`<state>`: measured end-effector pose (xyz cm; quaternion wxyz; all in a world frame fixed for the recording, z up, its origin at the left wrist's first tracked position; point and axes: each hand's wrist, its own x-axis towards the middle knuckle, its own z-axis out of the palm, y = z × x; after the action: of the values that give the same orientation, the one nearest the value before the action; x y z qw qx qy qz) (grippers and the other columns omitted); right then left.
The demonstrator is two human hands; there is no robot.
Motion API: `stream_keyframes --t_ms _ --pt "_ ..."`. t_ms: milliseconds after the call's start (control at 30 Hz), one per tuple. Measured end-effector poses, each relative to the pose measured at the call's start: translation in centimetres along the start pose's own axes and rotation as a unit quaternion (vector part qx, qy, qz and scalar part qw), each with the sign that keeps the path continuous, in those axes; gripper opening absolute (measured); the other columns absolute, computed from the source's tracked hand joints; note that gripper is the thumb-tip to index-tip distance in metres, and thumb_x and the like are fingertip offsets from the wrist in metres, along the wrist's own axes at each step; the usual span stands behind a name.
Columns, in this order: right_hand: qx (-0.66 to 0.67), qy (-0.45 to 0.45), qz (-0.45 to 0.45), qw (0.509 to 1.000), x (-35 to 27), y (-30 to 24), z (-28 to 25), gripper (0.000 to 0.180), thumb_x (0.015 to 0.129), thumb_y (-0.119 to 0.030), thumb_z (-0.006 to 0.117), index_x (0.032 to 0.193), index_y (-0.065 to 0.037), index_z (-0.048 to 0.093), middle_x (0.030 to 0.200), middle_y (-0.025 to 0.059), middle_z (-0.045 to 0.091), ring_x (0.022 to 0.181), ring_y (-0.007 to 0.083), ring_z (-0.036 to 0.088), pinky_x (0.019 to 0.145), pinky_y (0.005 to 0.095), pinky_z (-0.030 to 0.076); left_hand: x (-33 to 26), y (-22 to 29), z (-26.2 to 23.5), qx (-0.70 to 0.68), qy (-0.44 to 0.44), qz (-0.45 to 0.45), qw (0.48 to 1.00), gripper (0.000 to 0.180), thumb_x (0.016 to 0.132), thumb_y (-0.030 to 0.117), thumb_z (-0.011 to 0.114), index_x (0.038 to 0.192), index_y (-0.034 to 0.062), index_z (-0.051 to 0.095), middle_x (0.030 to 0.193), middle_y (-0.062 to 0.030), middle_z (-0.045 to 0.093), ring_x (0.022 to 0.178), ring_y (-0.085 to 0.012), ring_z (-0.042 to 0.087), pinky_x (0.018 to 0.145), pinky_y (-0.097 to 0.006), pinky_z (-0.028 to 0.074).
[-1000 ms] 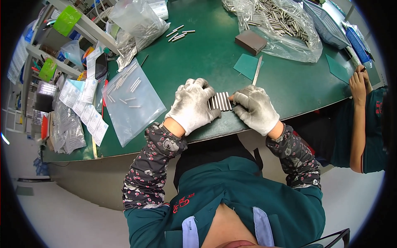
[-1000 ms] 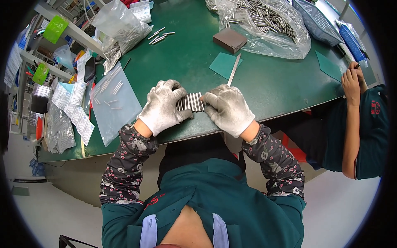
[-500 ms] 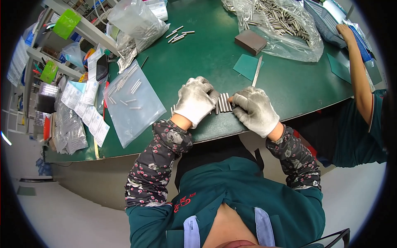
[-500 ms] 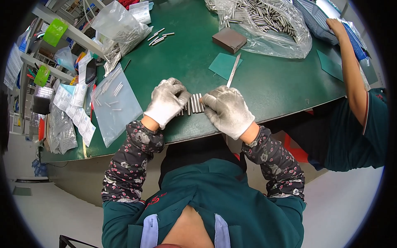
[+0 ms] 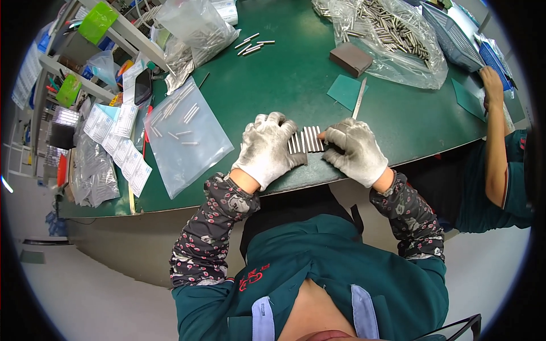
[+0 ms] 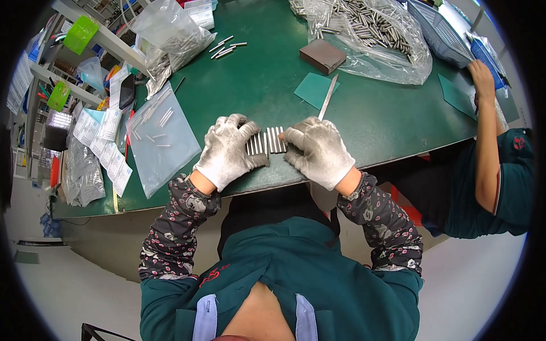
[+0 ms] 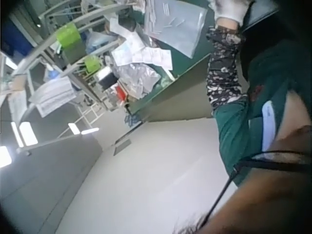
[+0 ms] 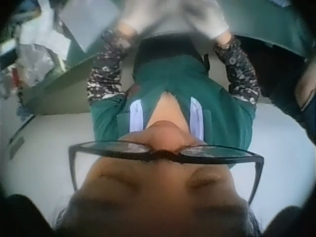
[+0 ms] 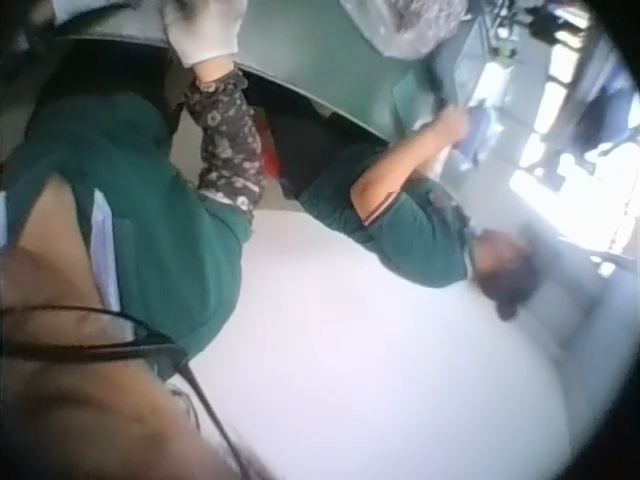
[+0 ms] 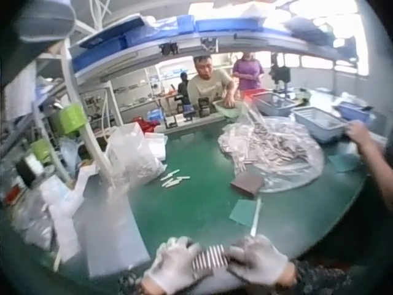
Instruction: Counting and packaging small metal pins into plastic bags at a manufacturing workstation.
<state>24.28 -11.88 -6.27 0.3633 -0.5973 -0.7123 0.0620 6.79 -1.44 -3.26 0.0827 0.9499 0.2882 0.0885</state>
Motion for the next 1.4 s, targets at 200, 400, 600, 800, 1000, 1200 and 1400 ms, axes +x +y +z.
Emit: stream_keyframes --t_ms 200,400,600,800,1000,1200,1400 --pt "-0.016 0.009 -0.016 1.0 0.3 -0.5 -0.1 0.027 0.063 -0.007 0.066 0.089 -0.003 0.062 0.077 0.0087 0.06 0.077 0.0278 0.055 0.068 0.0388 0.043 -0.7 -0.2 0.1 -0.01 0.032 0.007 0.999 0.054 0.058 0.031 0.079 0.104 0.0107 0.061 0.106 -0.0121 0.055 0.1 -0.0313 0.051 0.084 -0.042 0.044" --pt "0.132 0.067 0.044 0.988 1.1 0.1 0.2 0.021 0.076 -0.008 0.056 0.095 0.002 0.057 0.098 0.0165 0.06 0.092 0.0307 0.058 0.081 0.0371 0.045 -3.6 -4.7 -2.0 -0.082 0.16 -0.056 0.982 0.034 0.072 0.013 0.071 0.102 0.0054 0.058 0.088 -0.0095 0.061 0.082 -0.0235 0.059 0.075 -0.034 0.048" --pt "0.102 0.036 -0.004 0.994 3.1 -0.2 3.3 0.031 0.08 -0.017 0.056 0.106 0.001 0.055 0.111 0.0189 0.054 0.101 0.0338 0.053 0.087 0.0389 0.044 -6.9 -6.3 -1.5 -0.068 -0.007 -0.21 0.975 0.028 0.075 0.021 0.07 0.093 0.0044 0.058 0.076 -0.0074 0.06 0.065 -0.0193 0.058 0.062 -0.031 0.048" --pt "-0.001 0.024 -0.053 0.998 4.0 -1.9 5.4 0.031 0.08 -0.019 0.055 0.105 -0.001 0.058 0.103 0.0169 0.058 0.104 0.0332 0.051 0.092 0.0421 0.039 -5.1 -4.2 0.1 -0.016 -0.004 -0.149 0.989 0.03 0.073 0.025 0.07 0.091 0.0052 0.058 0.079 -0.0099 0.061 0.072 -0.0276 0.06 0.065 -0.037 0.049" --pt "0.033 0.042 -0.057 0.997 4.7 -2.4 7.0 0.03 0.08 -0.014 0.055 0.107 -0.003 0.059 0.102 0.0137 0.06 0.104 0.0302 0.052 0.094 0.0406 0.037 -3.2 -2.5 1.1 -0.058 0.014 -0.054 0.997 0.027 0.076 0.025 0.065 0.092 0.0052 0.057 0.086 -0.0125 0.06 0.083 -0.0305 0.06 0.072 -0.04 0.049" --pt "0.038 -0.014 -0.049 0.998 5.1 -2.9 6.8 0.021 0.075 -0.017 0.06 0.093 -0.006 0.064 0.102 0.0116 0.06 0.1 0.0303 0.054 0.092 0.0419 0.039 -4.3 -3.2 0.0 -0.294 0.004 -0.097 0.951 0.026 0.076 0.012 0.06 0.099 0.0019 0.054 0.094 -0.0158 0.061 0.084 -0.0313 0.061 0.074 -0.038 0.049" --pt "0.039 -0.034 -0.018 0.998 4.6 -3.0 6.8 0.012 0.067 -0.016 0.062 0.076 -0.007 0.063 0.09 0.0062 0.06 0.092 0.0272 0.052 0.082 0.0388 0.041 -10.5 -1.5 0.6 -0.409 0.088 -0.085 0.904 0.016 0.078 0.004 0.058 0.094 0.0001 0.055 0.084 -0.0097 0.06 0.074 -0.0201 0.059 0.069 -0.028 0.048"
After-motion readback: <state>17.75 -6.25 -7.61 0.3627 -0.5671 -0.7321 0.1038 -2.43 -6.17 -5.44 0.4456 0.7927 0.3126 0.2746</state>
